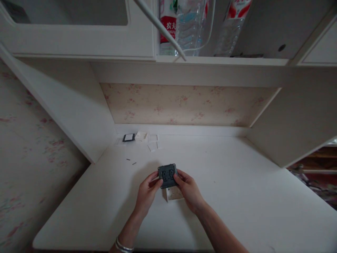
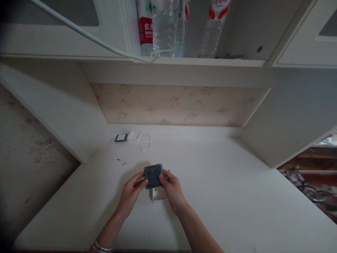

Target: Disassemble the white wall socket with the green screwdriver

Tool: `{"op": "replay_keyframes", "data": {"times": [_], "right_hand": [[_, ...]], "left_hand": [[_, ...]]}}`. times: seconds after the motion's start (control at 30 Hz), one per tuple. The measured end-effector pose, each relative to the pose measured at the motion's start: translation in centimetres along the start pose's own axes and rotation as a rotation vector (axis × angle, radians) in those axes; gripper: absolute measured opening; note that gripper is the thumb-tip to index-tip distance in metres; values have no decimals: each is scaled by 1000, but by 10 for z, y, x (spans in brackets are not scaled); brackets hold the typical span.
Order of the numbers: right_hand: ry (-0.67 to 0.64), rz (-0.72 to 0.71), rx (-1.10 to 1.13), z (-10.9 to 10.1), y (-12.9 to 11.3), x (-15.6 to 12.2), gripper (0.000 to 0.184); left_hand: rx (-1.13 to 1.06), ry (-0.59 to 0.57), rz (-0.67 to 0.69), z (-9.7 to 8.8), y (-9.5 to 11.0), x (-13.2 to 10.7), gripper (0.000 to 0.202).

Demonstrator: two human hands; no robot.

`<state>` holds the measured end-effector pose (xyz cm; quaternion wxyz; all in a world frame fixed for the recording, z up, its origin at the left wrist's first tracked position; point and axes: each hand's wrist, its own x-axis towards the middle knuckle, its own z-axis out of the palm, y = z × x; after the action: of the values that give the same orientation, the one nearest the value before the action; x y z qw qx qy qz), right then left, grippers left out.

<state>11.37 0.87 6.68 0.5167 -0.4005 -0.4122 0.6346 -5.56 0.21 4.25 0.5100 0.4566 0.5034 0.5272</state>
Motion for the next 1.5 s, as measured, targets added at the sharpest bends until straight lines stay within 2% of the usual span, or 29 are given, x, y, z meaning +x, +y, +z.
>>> {"op": "replay_keyframes", "data": {"times": [0.1, 0.3, 0.37, 0.47, 0.57, 0.7, 0.83, 1.0, 1.13, 1.27, 1.37, 1.5], "right_hand": [[47, -54, -23, 2, 6, 3, 46], [59, -82, -18, 5, 11, 2, 53], [60, -92, -52, 3, 14, 3, 49], [89, -145, -240, -2, 21, 7, 35], [122, -164, -383, -8, 29, 11, 31], [120, -118, -283, -10, 35, 12, 30], [153, -105, -200, -9, 34, 13, 26], [179, -96, -279, -11, 30, 15, 23], [179, -83, -323, -14, 33, 17, 23], [185, -86, -379, -19, 34, 18, 25], [175, -127, -497, -23, 31, 17, 26], [160, -173, -566, -25, 28, 16, 27]], "left_hand": [[7, 31, 16, 1, -3, 1, 47], [3, 67, 61, 3, -10, 3, 38], [23, 55, 96, 3, -13, 4, 34], [93, 31, 138, 2, -15, 6, 28], [132, 41, 131, 1, -15, 7, 29], [108, 69, 103, 1, -14, 8, 31], [108, 69, 129, 3, -13, 7, 21], [141, 43, 159, 2, -20, 11, 17], [298, 86, 289, -1, -26, 15, 14], [466, 89, 389, -1, -22, 16, 11], [490, 57, 389, 1, -16, 18, 11], [334, 87, 324, 7, -11, 26, 16]]}}
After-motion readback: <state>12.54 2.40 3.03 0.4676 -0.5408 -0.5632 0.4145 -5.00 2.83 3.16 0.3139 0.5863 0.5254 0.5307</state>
